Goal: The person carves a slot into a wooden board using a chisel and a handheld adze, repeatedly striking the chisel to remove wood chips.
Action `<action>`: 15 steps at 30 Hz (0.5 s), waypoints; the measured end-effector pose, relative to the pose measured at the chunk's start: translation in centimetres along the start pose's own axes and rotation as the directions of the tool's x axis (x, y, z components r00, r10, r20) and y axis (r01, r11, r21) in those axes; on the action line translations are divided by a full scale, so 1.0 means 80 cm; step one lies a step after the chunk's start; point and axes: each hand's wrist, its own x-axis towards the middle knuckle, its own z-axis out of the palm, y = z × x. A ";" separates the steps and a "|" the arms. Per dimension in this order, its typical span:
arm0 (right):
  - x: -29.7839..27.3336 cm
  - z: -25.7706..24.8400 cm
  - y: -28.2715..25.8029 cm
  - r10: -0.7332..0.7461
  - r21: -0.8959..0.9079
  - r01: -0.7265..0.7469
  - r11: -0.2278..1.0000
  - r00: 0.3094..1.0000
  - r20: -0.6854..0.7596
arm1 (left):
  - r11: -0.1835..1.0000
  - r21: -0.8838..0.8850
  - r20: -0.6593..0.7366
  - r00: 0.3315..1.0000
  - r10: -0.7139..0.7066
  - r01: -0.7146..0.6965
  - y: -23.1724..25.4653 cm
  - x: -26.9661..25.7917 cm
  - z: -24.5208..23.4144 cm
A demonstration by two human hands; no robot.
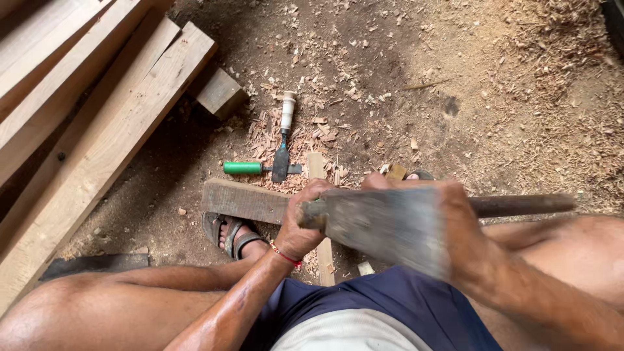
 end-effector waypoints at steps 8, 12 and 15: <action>0.013 0.012 -0.010 -0.033 -0.119 0.036 0.992 0.999 0.024 | 0.984 0.062 -0.021 0.986 -0.167 0.168 -0.006 -0.010 0.007; -0.002 0.008 -0.008 -0.048 -0.105 0.051 0.993 0.998 0.032 | 0.957 0.290 0.087 0.995 -0.040 0.013 -0.023 -0.014 0.003; 0.004 0.019 0.005 -0.034 -0.149 0.045 0.988 0.997 0.076 | 0.993 0.110 0.083 0.996 0.031 -0.040 -0.023 -0.011 -0.004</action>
